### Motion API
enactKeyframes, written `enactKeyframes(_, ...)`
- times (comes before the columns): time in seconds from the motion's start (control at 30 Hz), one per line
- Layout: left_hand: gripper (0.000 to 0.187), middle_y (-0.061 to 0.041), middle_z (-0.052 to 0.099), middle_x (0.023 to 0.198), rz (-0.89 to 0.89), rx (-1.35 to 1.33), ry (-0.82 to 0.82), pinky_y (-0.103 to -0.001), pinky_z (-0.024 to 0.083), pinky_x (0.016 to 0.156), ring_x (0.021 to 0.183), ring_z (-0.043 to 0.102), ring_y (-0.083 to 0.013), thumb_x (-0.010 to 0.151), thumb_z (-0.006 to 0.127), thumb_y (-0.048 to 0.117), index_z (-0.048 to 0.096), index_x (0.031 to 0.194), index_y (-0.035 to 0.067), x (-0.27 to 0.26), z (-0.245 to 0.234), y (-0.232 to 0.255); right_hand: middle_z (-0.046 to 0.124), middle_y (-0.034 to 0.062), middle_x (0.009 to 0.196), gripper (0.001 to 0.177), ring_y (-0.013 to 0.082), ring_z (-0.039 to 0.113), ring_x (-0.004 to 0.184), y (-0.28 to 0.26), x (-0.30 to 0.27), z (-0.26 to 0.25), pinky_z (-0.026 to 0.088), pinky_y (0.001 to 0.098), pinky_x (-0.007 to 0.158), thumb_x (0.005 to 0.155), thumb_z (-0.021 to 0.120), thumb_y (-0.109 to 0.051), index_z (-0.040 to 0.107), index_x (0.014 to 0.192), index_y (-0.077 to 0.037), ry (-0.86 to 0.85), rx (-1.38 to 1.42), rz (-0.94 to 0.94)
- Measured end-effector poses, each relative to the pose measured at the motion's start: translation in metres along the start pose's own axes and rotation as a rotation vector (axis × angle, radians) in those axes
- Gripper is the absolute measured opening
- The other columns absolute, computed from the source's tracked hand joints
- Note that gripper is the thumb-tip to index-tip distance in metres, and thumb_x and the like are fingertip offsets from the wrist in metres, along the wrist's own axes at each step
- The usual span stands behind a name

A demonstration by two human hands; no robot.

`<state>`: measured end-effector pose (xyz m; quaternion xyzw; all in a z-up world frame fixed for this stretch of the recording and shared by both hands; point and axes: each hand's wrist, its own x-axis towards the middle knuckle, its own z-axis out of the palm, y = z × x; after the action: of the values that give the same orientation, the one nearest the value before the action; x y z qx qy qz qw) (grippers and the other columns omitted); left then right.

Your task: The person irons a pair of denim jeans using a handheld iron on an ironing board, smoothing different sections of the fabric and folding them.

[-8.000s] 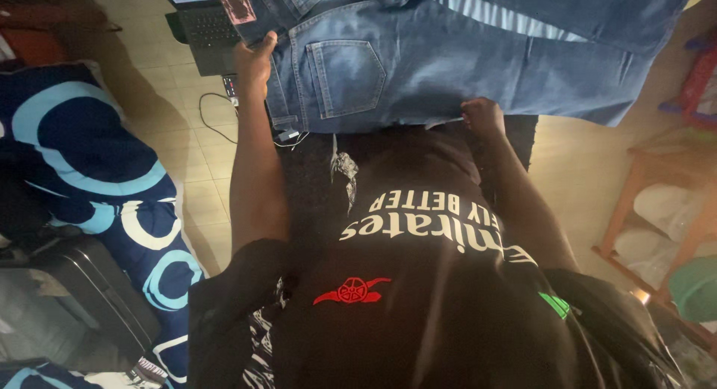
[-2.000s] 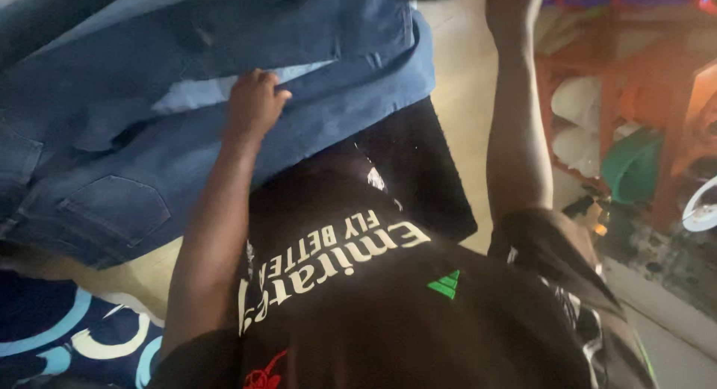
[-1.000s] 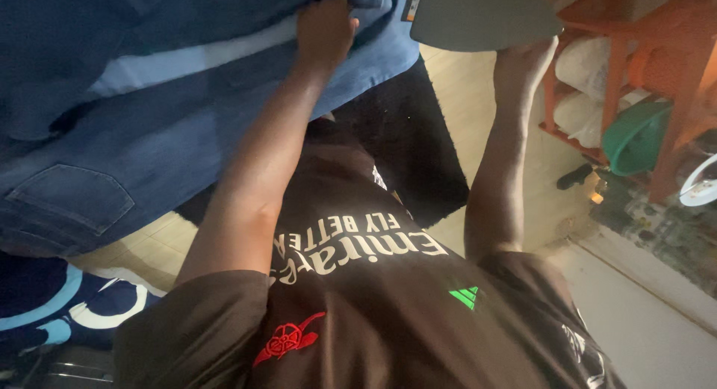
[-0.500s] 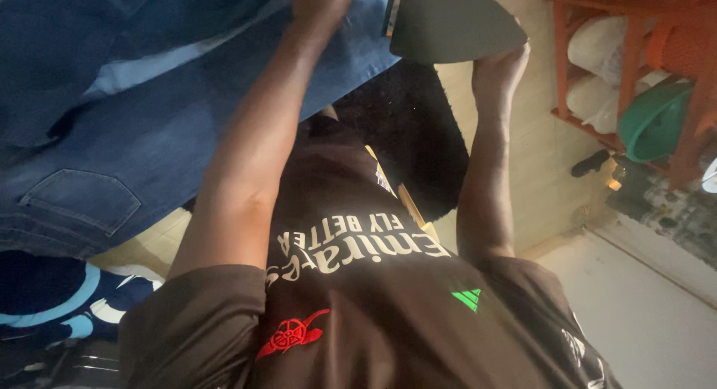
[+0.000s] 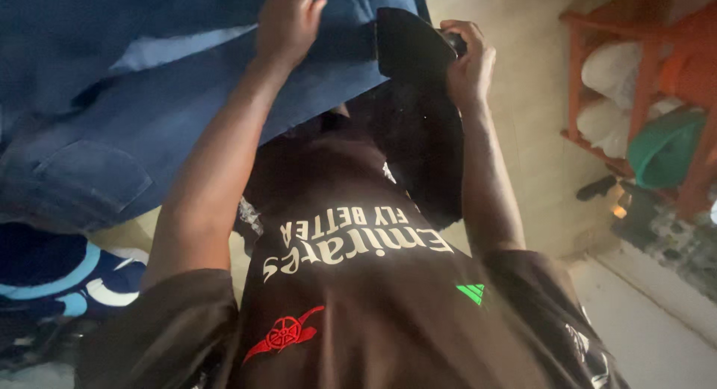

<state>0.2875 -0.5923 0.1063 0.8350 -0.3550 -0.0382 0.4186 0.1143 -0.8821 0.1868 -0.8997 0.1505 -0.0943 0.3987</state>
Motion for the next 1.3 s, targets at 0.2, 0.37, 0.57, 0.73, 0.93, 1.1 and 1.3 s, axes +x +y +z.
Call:
enactKeyframes(0.2, 0.018, -0.013, 0.067, 0.118, -0.315, 0.264, 0.030, -0.048, 0.052, 0.094, 0.111, 0.064, -0.0347, 0.107, 0.074, 0.016, 0.063, 0.119, 0.008, -0.158, -0.084, -0.014, 0.077, 0.0104, 0.105, 0.012, 0.0180, 0.074, 0.096, 0.011, -0.005, 0.019, 0.058, 0.0322, 0.084, 0.101, 0.074, -0.005, 0.071, 0.113, -0.002, -0.019, 0.144, 0.184)
enactKeyframes(0.37, 0.047, -0.021, 0.042, 0.157, -0.480, 0.548, 0.119, -0.060, 0.042, 0.117, 0.146, 0.044, -0.0444, 0.112, 0.066, 0.035, 0.051, 0.146, 0.007, -0.277, -0.118, -0.027, 0.075, 0.0105, 0.114, 0.031, 0.0170, 0.073, 0.101, 0.030, -0.014, 0.022, 0.057, 0.0325, 0.083, 0.103, 0.075, -0.007, 0.059, 0.129, -0.002, -0.016, 0.122, 0.082)
enactKeyframes(0.57, 0.093, -0.024, 0.012, 0.173, -0.921, 0.633, 0.060, -0.069, 0.028, 0.122, 0.160, 0.013, -0.0475, 0.103, 0.065, 0.068, 0.028, 0.166, 0.011, -0.333, -0.123, -0.033, 0.075, 0.0120, 0.115, 0.023, 0.0215, 0.071, 0.108, 0.078, -0.015, 0.034, 0.057, 0.0357, 0.100, 0.111, 0.060, -0.002, 0.061, 0.133, -0.004, -0.011, 0.433, 0.123)
enactKeyframes(0.73, 0.114, -0.026, 0.001, 0.168, -0.848, 0.738, 0.159, -0.080, 0.019, 0.113, 0.154, 0.003, -0.0502, 0.089, 0.066, 0.086, 0.024, 0.166, 0.013, -0.321, -0.108, -0.061, 0.073, 0.0078, 0.102, 0.020, 0.0212, 0.071, 0.097, 0.103, -0.030, 0.040, 0.061, 0.0391, 0.090, 0.101, 0.056, -0.013, 0.059, 0.118, -0.002, 0.125, 1.045, 0.570)
enactKeyframes(0.93, 0.117, -0.028, -0.002, 0.169, -0.749, 0.647, -0.015, -0.082, 0.015, 0.114, 0.155, -0.001, -0.0498, 0.086, 0.054, 0.092, 0.025, 0.168, 0.015, -0.305, -0.112, -0.074, 0.070, 0.0164, 0.100, 0.026, 0.0287, 0.072, 0.084, 0.074, -0.126, 0.098, 0.055, 0.0445, 0.073, 0.091, 0.074, -0.020, 0.067, 0.110, -0.003, -0.883, 0.536, 0.707)
enactKeyframes(1.1, 0.110, -0.017, 0.000, 0.173, -0.759, 0.660, 0.006, -0.079, 0.018, 0.117, 0.158, 0.001, -0.0429, 0.092, 0.060, 0.088, 0.026, 0.169, 0.018, -0.333, -0.141, -0.097, 0.076, 0.0075, 0.114, 0.022, 0.0288, 0.073, 0.094, -0.009, -0.130, 0.177, 0.058, 0.0432, 0.079, 0.099, 0.062, -0.029, 0.073, 0.113, -0.017, -0.944, -0.465, -0.335)
enactKeyframes(1.3, 0.103, -0.015, 0.006, 0.174, -1.024, 0.725, 0.061, -0.074, 0.021, 0.120, 0.160, 0.007, -0.0421, 0.100, 0.048, 0.085, 0.027, 0.170, 0.012, -0.384, -0.196, -0.134, 0.078, 0.0124, 0.105, 0.031, 0.0244, 0.077, 0.099, -0.141, -0.071, 0.263, 0.059, 0.0390, 0.086, 0.096, 0.069, -0.034, 0.073, 0.114, -0.010, -0.692, -0.005, 0.055)
